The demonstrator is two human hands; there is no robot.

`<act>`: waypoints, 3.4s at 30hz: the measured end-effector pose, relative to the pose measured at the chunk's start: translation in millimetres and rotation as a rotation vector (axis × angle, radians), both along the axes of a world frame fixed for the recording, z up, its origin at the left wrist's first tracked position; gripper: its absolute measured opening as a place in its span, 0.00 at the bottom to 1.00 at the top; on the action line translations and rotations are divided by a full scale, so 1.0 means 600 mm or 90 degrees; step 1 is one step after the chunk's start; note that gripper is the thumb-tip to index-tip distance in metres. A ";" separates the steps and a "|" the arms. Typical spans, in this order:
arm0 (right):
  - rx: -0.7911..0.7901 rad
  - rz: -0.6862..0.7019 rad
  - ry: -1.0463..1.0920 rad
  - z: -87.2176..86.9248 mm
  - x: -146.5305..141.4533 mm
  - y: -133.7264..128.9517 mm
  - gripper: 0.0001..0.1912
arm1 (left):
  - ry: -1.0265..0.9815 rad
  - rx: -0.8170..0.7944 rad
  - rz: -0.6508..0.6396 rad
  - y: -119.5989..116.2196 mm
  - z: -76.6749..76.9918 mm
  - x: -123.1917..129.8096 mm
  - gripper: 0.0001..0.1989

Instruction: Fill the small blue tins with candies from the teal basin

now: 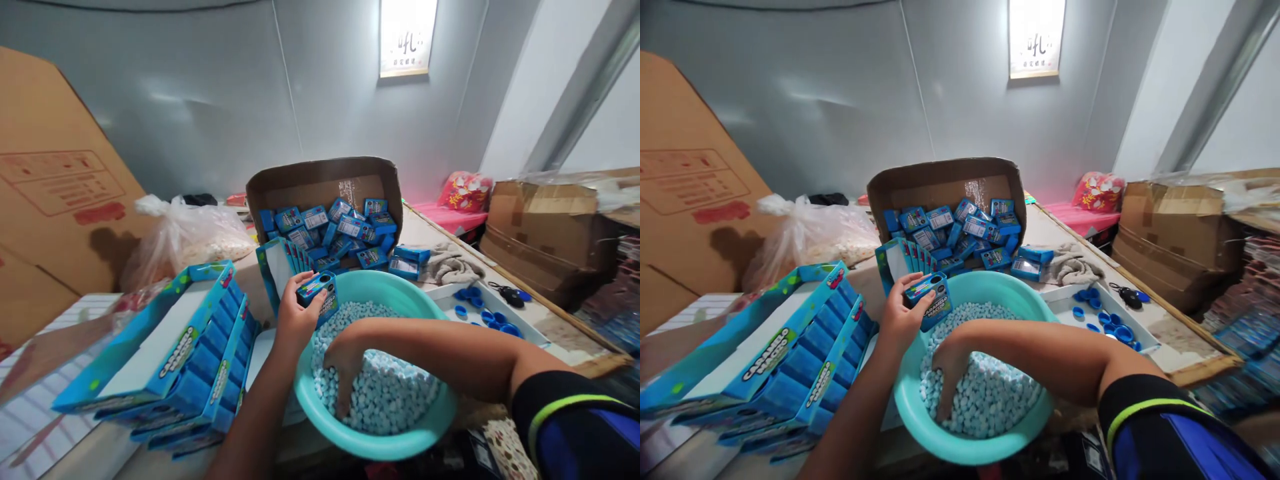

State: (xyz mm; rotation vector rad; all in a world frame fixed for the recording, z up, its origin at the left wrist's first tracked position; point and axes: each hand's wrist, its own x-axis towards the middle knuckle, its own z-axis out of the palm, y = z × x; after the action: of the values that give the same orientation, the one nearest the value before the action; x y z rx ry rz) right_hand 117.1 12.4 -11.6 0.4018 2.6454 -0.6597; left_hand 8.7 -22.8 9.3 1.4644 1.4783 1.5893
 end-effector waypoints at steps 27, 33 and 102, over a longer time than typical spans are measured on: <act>-0.606 -0.172 0.283 0.096 0.083 0.066 0.11 | 0.027 -0.018 0.017 0.018 -0.005 -0.014 0.29; -0.723 -0.304 0.485 0.097 0.083 0.066 0.10 | 0.065 -0.046 -0.014 0.011 0.000 -0.015 0.31; -0.776 -0.718 0.898 0.060 0.053 0.090 0.16 | 0.047 -0.035 -0.153 -0.003 -0.006 0.004 0.27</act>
State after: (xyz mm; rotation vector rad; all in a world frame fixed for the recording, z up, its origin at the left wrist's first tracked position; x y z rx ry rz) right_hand 149.1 66.4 24.5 1.2802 1.7370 -3.5605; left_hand 11.0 -24.7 5.7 1.6159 1.3184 1.3542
